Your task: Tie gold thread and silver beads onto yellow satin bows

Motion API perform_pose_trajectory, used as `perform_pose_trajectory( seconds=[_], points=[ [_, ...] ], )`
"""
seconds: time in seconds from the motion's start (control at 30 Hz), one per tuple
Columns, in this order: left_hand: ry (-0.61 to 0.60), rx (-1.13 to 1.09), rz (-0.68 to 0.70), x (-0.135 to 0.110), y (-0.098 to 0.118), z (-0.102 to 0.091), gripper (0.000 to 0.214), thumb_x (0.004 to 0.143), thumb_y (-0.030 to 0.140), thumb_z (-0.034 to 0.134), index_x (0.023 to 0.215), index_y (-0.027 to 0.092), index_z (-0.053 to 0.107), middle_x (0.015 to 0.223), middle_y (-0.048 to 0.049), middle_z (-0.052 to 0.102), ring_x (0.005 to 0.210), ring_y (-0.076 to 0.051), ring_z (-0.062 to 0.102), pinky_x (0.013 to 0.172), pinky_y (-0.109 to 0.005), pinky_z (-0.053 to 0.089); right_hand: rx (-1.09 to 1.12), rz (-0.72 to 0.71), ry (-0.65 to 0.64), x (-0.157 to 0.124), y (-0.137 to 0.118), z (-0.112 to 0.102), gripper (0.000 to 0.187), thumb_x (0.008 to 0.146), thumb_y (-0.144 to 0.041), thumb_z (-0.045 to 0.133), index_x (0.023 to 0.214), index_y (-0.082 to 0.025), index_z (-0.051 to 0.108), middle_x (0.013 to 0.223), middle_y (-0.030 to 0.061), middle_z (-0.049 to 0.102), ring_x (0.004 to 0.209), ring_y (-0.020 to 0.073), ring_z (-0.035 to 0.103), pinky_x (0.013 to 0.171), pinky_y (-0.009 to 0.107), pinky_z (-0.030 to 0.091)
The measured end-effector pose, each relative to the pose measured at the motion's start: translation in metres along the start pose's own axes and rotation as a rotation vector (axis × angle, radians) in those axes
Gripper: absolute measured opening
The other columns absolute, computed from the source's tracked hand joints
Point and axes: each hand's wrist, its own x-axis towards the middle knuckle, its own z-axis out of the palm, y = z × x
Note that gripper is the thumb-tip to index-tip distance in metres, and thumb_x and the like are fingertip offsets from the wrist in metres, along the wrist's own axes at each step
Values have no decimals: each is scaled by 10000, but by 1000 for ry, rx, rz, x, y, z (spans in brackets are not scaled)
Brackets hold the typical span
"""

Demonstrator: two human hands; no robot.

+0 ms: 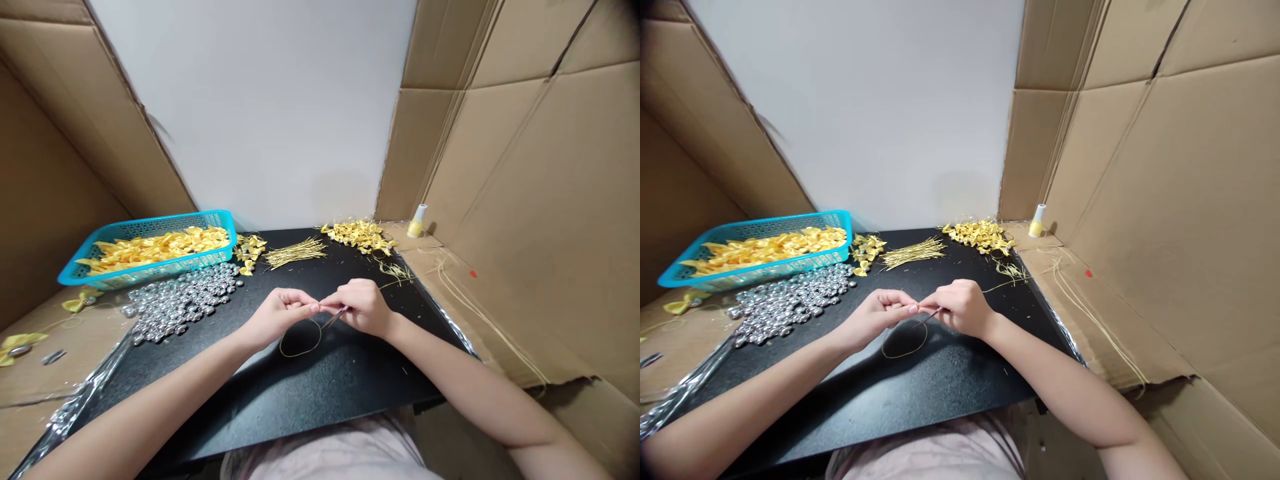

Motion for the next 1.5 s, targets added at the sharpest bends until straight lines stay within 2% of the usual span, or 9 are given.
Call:
perform_pose_trajectory(
  seconds=[0.07,0.13,0.2,0.3,0.37,0.5,0.6,0.77,1.5],
  points=[
    [9,15,34,0,-1,0,317,669,438,765,658,130,691,503,40,488,476,-57,303,481,-200,235,13,62,61,0,-3,-1,146,874,-315,637,850,-174,667,601,-19,649,490,72,528,538,224,372],
    [28,21,56,-1,-2,-1,337,692,459,743,674,129,678,507,50,452,477,-55,276,473,-196,217,73,192,123,1,-7,-3,284,841,-434,651,939,-168,642,623,-20,596,504,85,492,532,223,390],
    [56,11,64,0,-4,-1,359,694,481,735,696,129,665,501,62,403,473,-55,249,463,-195,187,196,346,150,1,-11,-4,451,868,-566,537,1058,-162,601,683,-5,558,551,106,482,540,234,414],
    [99,-14,62,1,-7,-3,387,688,506,732,717,129,648,498,69,356,463,-56,234,454,-203,150,335,488,99,-1,-14,-2,537,957,-579,271,1068,-169,599,779,36,547,657,135,523,600,259,450],
    [120,-30,64,1,-9,-4,405,685,522,729,704,129,636,491,69,347,460,-57,237,454,-206,148,339,520,28,-2,-15,2,529,974,-545,240,982,-173,616,819,49,550,696,138,550,625,261,455],
    [128,-78,81,2,-9,-3,437,669,550,739,686,130,623,475,67,360,462,-59,250,456,-204,165,222,475,-34,-4,-17,9,577,957,-595,194,845,-174,572,747,35,528,651,138,530,615,264,423],
    [123,-103,85,2,-9,-2,447,657,555,749,682,127,623,486,68,358,463,-57,251,457,-204,166,97,439,-44,-5,-16,11,617,937,-636,150,870,-173,554,768,51,537,692,159,526,628,276,413],
    [112,-94,85,2,-11,-2,447,666,554,743,690,122,626,489,68,345,465,-57,248,463,-205,157,-30,410,-62,-8,-10,14,580,931,-643,181,832,-186,524,761,49,548,677,157,522,619,268,396],
    [70,-69,96,1,-12,2,460,669,566,729,637,137,568,476,69,336,467,-58,235,464,-204,160,-42,373,-24,-10,-10,18,550,967,-576,174,702,-197,471,651,23,499,567,130,445,550,258,320]
  ],
)
